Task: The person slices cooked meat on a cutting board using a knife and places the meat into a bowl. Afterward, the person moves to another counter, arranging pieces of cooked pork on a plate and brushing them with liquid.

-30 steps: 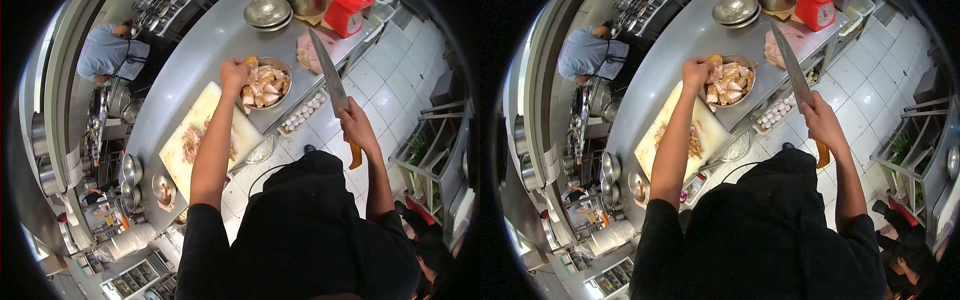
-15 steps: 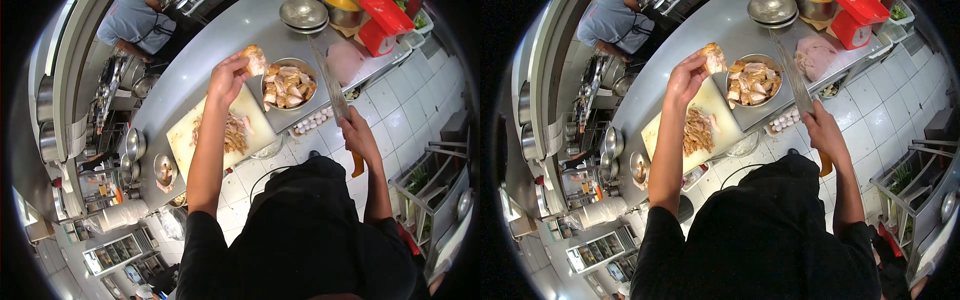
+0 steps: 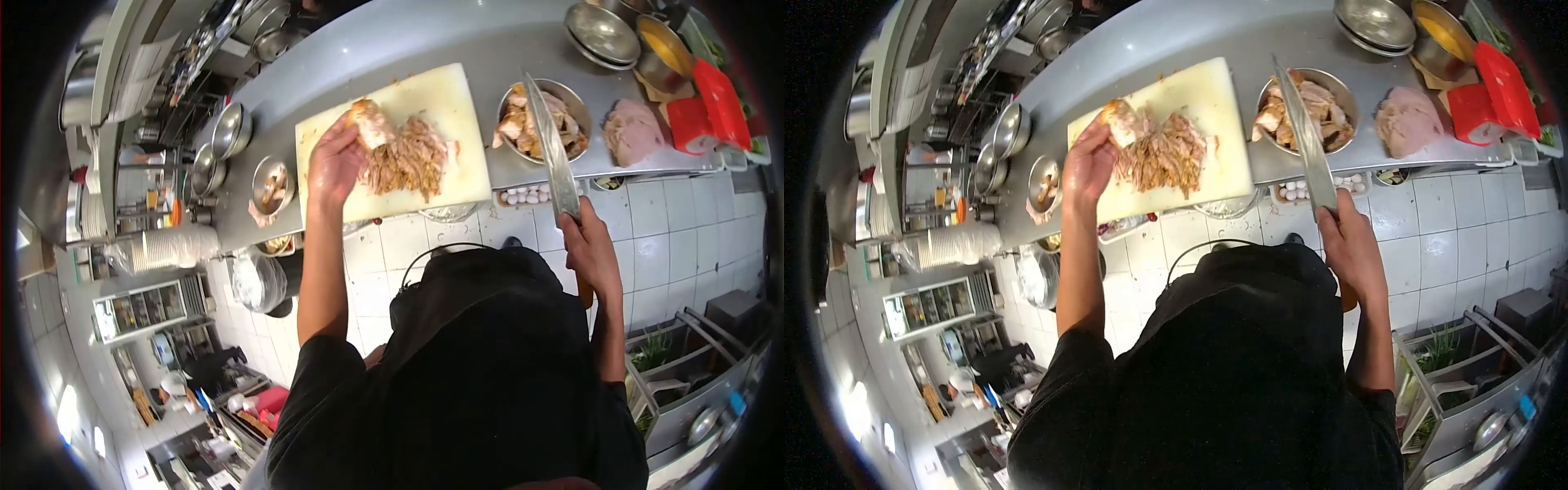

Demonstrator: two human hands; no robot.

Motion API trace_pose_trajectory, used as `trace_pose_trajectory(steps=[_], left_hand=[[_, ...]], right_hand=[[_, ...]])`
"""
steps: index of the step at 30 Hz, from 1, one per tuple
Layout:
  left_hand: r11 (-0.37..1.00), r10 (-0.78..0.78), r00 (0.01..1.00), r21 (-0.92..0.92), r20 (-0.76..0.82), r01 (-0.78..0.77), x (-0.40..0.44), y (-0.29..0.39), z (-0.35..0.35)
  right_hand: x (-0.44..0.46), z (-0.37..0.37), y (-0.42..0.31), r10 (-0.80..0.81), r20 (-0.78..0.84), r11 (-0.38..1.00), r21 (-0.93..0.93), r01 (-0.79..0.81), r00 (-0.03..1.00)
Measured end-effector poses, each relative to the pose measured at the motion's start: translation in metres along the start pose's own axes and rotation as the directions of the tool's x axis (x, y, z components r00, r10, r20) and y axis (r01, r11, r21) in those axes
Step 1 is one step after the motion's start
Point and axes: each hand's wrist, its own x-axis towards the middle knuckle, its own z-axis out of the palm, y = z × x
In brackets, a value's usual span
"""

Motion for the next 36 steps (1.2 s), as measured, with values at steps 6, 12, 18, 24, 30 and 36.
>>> trace_pose_trajectory(steps=[6, 12, 18, 24, 30, 36], left_hand=[[0.992, 0.095, 0.972, 0.1, -0.216, -0.075, -0.035, 0.014, -0.078], [0.995, 0.098, 0.911, 0.06, -0.401, -0.08, -0.044, -0.018, -0.156], [0.818, 0.281, 0.827, 0.572, -0.486, 0.059, -0.041, -0.051, -0.196], [0.348, 0.623, 0.781, 0.909, -0.04, -0.231, -0.036, -0.049, -0.212], [0.224, 0.672, 0.703, 0.841, 0.233, -0.493, -0.017, -0.048, -0.22], [0.29, 0.678, 0.708, 0.812, 0.199, -0.506, -0.016, -0.052, -0.22]], right_hand=[[0.009, 0.039, -0.012, -0.104, 0.168, 0.975, -0.175, 0.134, 0.98], [0.015, 0.087, -0.044, -0.151, 0.362, 0.906, -0.322, 0.276, 0.92], [0.022, 0.158, -0.065, -0.233, 0.448, 0.826, -0.377, 0.419, 0.863], [0.019, 0.238, -0.082, -0.226, 0.41, 0.776, -0.472, 0.418, 0.884], [0.002, 0.293, -0.102, -0.1, 0.321, 0.804, -0.531, 0.266, 0.942], [0.0, 0.313, -0.098, -0.013, 0.227, 0.701, -0.693, 0.171, 0.974]])
